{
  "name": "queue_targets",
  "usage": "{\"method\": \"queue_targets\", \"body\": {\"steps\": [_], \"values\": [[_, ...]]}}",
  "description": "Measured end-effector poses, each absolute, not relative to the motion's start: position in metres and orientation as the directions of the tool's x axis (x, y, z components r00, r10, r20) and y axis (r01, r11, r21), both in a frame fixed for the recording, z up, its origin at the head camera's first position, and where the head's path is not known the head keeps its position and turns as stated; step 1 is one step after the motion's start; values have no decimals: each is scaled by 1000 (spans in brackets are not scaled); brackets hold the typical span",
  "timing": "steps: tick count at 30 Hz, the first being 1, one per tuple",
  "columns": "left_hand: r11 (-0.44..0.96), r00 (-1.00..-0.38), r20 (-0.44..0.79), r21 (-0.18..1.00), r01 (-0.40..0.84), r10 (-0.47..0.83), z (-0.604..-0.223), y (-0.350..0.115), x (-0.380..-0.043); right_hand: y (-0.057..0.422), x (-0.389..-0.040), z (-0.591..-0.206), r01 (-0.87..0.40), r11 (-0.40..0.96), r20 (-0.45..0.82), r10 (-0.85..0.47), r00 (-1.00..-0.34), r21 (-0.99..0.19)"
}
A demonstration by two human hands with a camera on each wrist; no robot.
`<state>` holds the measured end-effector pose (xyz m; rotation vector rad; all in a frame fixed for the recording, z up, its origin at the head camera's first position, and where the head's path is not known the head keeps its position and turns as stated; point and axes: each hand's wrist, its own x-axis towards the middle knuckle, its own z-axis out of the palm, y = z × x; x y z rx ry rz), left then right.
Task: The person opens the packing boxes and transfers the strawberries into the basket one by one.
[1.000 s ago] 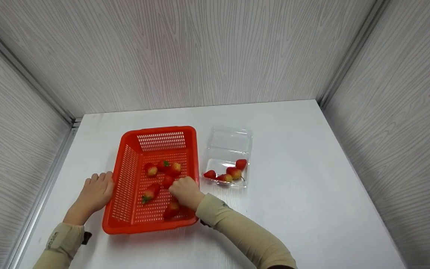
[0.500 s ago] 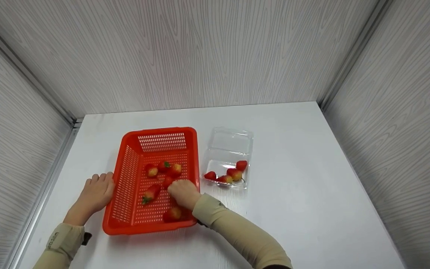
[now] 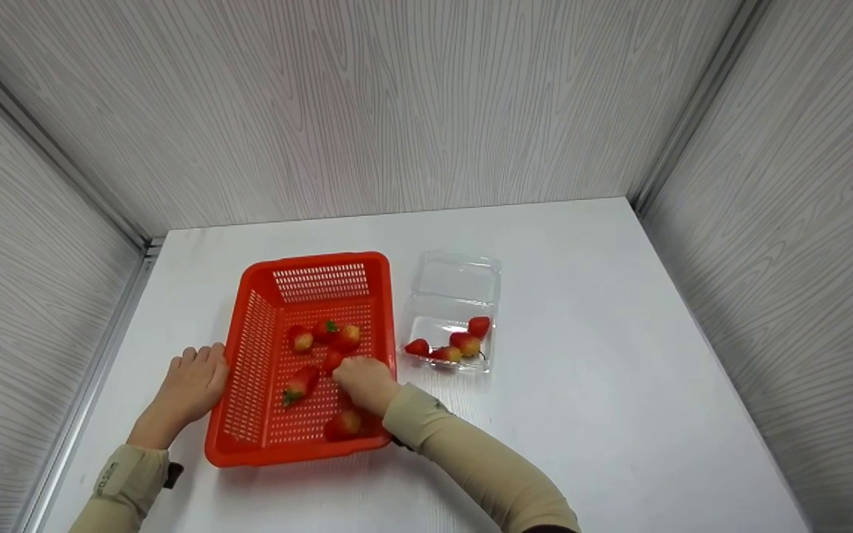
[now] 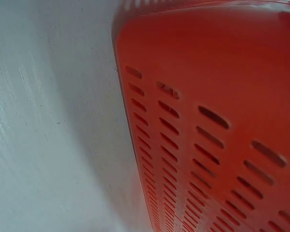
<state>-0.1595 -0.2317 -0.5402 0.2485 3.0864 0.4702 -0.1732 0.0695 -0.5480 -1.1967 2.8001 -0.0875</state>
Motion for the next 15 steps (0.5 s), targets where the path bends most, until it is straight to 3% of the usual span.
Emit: {"method": "queue_targets", "body": {"steps": [8, 15], "values": [[942, -987, 25, 295, 157, 157, -540, -232, -161, 70, -175, -545, -717, 692, -58, -721, -690, -80], [944, -985, 42, 281, 172, 168, -541, -234, -157, 71, -171, -526, -718, 680, -80, -732, -677, -150]]}}
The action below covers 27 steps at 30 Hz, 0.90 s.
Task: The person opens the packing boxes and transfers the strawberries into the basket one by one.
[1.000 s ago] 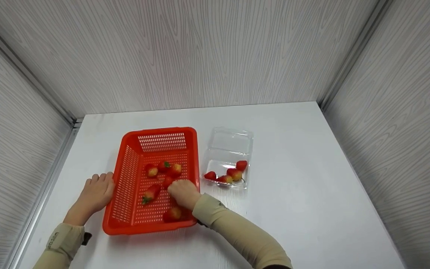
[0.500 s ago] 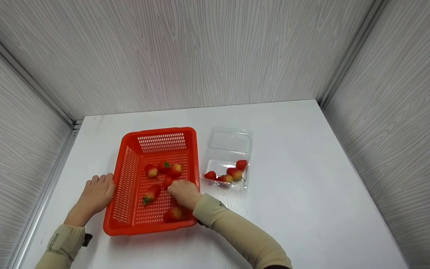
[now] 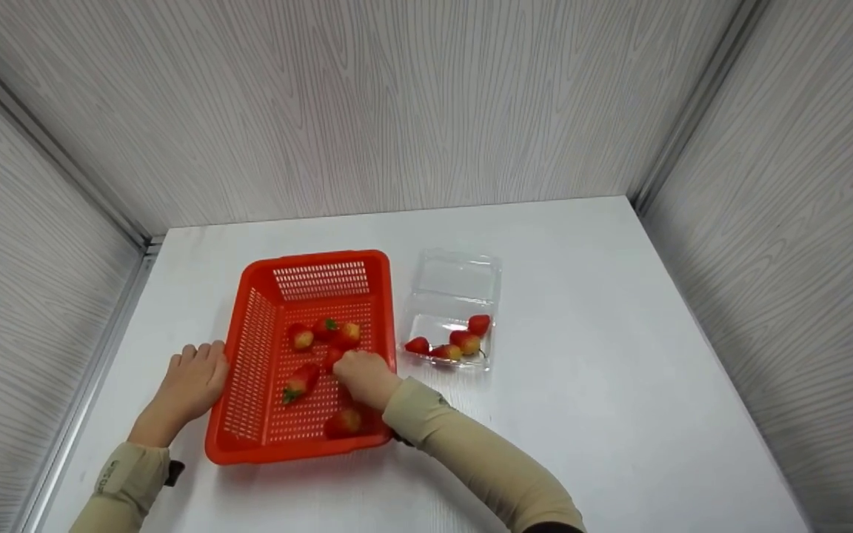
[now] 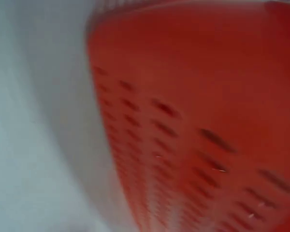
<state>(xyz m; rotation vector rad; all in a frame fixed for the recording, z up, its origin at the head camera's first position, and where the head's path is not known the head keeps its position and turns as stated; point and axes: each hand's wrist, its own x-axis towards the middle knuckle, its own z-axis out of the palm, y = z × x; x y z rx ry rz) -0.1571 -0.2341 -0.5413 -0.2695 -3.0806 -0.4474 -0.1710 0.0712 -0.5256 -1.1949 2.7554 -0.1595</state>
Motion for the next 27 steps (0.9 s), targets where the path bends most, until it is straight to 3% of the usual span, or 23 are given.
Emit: {"method": "queue_targets", "body": {"steps": [5, 12, 21, 27], "values": [[942, -984, 71, 286, 176, 162, -543, -233, -157, 81, -176, -489, -707, 660, -99, -745, -660, -256], [945, -987, 43, 283, 162, 156, -542, -233, -158, 116, -204, -460, -684, 580, 96, -728, -679, -442], [943, -988, 26, 296, 152, 151, -542, -234, -158, 166, -239, -469, -651, 542, 247, -636, -731, -532], [939, -988, 24, 308, 154, 154, -542, -234, -158, 189, -248, -493, -570, 576, 144, -618, -772, -586]]}}
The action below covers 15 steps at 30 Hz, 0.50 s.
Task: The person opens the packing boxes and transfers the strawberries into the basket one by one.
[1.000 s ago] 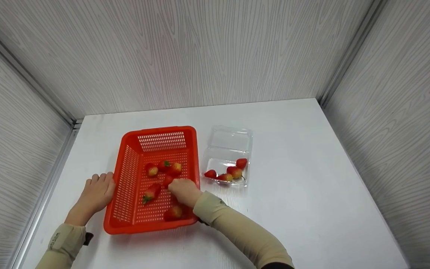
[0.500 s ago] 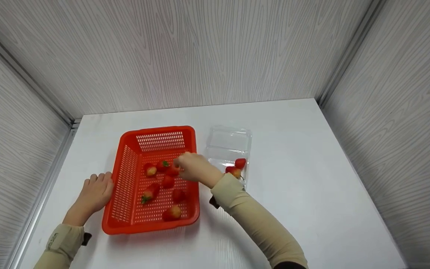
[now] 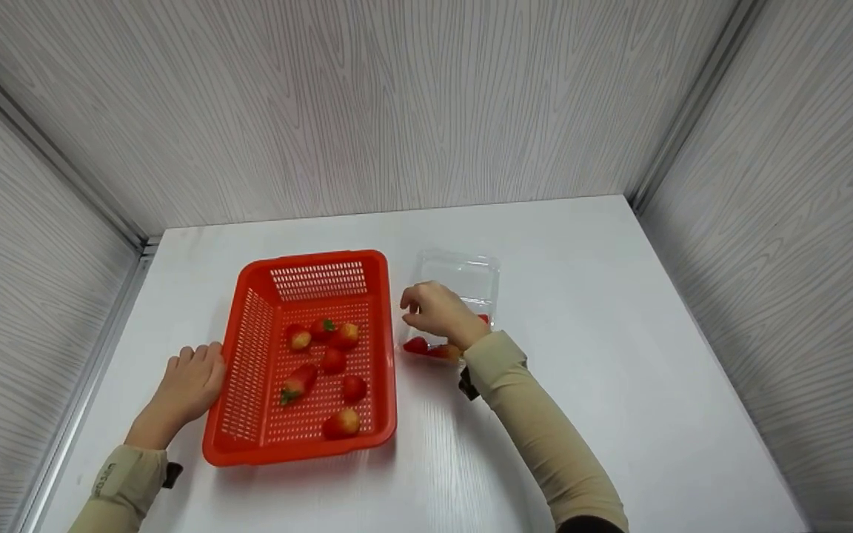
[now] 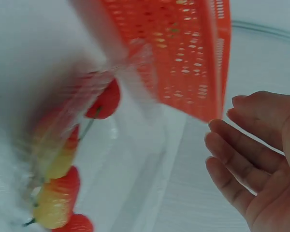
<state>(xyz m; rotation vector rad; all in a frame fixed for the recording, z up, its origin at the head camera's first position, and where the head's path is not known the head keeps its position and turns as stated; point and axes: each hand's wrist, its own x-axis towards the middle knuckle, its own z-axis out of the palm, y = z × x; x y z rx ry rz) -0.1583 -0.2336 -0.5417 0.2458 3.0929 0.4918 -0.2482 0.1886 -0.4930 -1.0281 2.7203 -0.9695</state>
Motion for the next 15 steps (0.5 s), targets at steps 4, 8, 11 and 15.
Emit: {"method": "queue_targets", "body": {"steps": [4, 8, 11, 15], "values": [[938, -986, 38, 305, 167, 163, -543, -233, -157, 197, -247, -511, -442, 626, -38, -602, -798, -642], [935, -983, 59, 303, 184, 174, -543, -233, -157, 201, -243, -527, -342, 682, -184, -574, -798, -646], [932, -983, 61, 312, 185, 175, -542, -234, -157, 201, -240, -536, -293, 702, -244, -557, -794, -649], [932, -984, 56, 314, 178, 170, -543, -234, -157, 200, -239, -544, -244, 703, -277, -540, -795, -668]]}}
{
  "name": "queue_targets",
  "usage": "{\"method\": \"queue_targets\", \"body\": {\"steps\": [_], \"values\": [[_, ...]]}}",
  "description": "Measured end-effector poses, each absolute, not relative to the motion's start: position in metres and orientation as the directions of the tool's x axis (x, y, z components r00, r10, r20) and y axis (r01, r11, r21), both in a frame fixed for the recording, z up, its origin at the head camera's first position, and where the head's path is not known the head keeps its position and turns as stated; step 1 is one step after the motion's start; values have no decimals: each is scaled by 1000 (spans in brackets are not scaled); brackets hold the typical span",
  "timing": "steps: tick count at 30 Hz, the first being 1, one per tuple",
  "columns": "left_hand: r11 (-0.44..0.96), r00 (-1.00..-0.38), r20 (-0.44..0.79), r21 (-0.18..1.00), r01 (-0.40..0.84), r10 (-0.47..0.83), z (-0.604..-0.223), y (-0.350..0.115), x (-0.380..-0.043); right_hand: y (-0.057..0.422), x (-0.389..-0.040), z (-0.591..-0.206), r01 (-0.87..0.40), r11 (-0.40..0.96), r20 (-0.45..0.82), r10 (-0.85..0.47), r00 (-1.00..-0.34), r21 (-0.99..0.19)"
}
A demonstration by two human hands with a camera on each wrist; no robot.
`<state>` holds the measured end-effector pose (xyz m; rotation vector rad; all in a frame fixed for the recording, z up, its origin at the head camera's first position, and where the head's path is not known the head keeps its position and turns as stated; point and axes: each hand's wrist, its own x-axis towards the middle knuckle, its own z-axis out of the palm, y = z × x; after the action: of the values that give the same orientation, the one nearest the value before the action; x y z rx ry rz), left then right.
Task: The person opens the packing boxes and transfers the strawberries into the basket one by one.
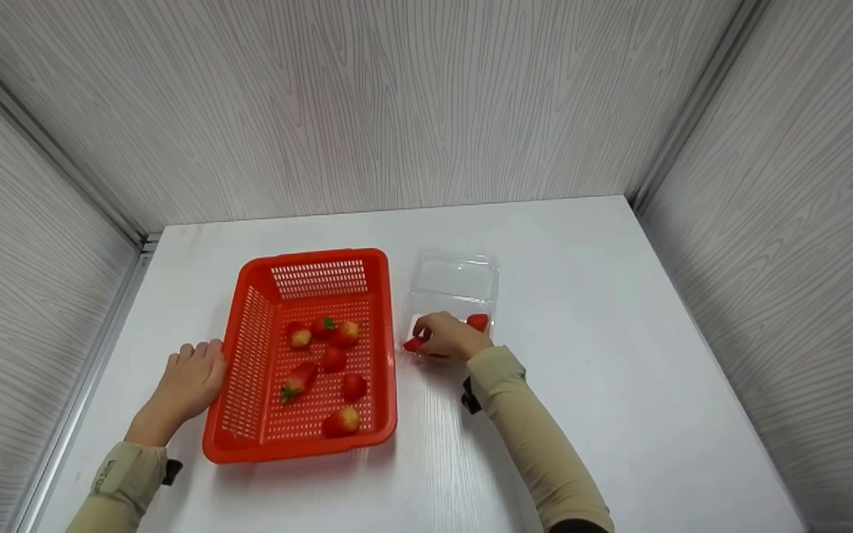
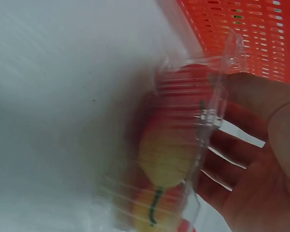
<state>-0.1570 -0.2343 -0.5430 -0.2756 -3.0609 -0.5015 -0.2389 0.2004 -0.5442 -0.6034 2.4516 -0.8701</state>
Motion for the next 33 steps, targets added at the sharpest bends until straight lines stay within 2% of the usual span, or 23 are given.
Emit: {"method": "queue_targets", "body": {"steps": [5, 13, 20, 33], "values": [[933, -984, 45, 314, 177, 172, -544, -234, -158, 198, -240, -550, -227, 704, -271, -520, -810, -673], [936, -986, 20, 311, 163, 165, -544, -234, -157, 193, -240, -564, -310, 733, -181, -507, -843, -606], [936, -984, 52, 305, 177, 169, -542, -234, -157, 194, -241, -569, -323, 742, -139, -486, -863, -588], [933, -986, 36, 319, 166, 164, -542, -234, -157, 200, -245, -552, -246, 729, -144, -427, -893, -639]]}}
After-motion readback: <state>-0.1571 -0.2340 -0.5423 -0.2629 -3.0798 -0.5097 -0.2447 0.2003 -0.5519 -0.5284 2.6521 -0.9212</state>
